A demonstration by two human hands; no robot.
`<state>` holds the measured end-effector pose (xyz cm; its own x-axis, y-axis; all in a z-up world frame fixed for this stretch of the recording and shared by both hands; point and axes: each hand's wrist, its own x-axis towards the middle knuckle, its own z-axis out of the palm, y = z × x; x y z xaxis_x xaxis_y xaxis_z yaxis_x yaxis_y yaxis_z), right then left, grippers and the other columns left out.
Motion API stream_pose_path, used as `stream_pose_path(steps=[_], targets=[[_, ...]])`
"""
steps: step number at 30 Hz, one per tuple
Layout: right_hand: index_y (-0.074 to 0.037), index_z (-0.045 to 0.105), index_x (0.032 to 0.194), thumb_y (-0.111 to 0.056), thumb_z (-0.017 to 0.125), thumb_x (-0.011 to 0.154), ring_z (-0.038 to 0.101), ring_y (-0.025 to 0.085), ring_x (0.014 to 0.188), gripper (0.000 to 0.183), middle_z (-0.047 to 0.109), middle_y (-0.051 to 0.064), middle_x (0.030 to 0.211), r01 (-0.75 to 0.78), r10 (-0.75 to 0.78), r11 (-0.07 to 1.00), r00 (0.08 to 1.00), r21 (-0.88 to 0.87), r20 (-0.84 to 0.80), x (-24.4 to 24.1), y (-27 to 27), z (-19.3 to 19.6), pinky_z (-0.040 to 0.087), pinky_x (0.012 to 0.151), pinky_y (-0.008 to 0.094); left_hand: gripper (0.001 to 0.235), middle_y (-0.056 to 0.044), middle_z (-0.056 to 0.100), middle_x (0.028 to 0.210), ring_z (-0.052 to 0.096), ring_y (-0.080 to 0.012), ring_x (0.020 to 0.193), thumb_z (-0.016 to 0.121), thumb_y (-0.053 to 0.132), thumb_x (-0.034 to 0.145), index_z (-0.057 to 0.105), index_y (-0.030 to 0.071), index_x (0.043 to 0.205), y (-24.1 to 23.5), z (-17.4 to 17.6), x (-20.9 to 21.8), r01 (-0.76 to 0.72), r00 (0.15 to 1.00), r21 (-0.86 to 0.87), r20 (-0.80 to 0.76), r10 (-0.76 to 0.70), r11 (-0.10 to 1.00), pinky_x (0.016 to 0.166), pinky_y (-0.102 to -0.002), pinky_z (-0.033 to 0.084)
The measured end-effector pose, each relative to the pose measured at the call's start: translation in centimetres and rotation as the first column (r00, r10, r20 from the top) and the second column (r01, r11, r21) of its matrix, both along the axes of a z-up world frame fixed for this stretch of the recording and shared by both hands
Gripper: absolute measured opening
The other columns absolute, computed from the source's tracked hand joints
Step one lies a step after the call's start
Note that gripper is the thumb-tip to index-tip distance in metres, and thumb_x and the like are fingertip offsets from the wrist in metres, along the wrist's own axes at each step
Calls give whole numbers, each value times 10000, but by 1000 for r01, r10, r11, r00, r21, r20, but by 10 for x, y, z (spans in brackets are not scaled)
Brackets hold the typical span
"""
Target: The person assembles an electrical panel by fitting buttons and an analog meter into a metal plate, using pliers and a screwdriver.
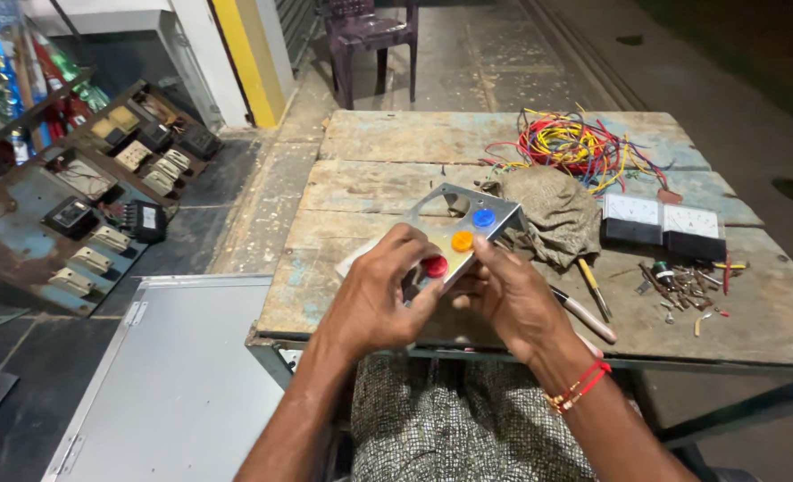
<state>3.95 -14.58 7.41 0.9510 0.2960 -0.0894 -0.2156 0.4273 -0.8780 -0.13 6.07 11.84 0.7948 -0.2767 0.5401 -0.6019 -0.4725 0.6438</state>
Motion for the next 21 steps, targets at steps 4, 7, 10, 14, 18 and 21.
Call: stream_pose_path(steps=[4,7,10,14,18,21], targets=[[-72,665,1131,-320,597,999,690,202,899,289,716,64,987,-62,70,992,995,108,-67,9,12,-19,593,781,364,435,-143,604,1152,678,-315,923,802,199,754,657,9,1118,9,-4,15,-25,1000,308,4,25,951,795,-410,578],[-34,654,1124,-265,597,999,712,236,926,268,726,111,1017,-146,161,983,978,111,-134,18,17,-38,607,819,397,566,-158,570,1243,644,-359,1020,835,230,729,632,16,1212,20,-18,15,-57,998,392,25,51,918,837,-450,554],[-11,665,1123,-254,597,990,730,252,920,285,740,131,1038,-175,179,984,966,41,-185,20,18,-51,603,793,398,688,-176,536,1317,572,-388,1142,846,263,708,599,14,1299,31,-37,9,-92,996,388,35,85,917,950,-491,491],[-25,670,1106,-252,615,978,728,239,881,267,746,128,1016,-160,151,987,965,-28,-214,24,12,-55,597,724,378,733,-199,530,1339,476,-386,1273,849,364,676,601,0,1262,48,-56,3,-214,972,362,169,162,907,1105,-587,304],[-37,669,1093,-257,623,981,720,223,866,251,744,124,997,-172,162,984,969,-41,-186,25,13,-55,590,702,356,658,-174,587,1288,441,-378,1357,798,413,763,605,8,1244,48,-72,2,-293,953,379,191,235,878,1175,-628,202],[-30,667,1081,-263,621,984,717,219,857,256,742,125,993,-164,154,985,972,-43,-176,23,14,-53,594,704,364,631,-164,614,1252,432,-368,1373,794,390,767,612,21,1247,46,-77,2,-290,955,342,162,248,894,1161,-636,197]])
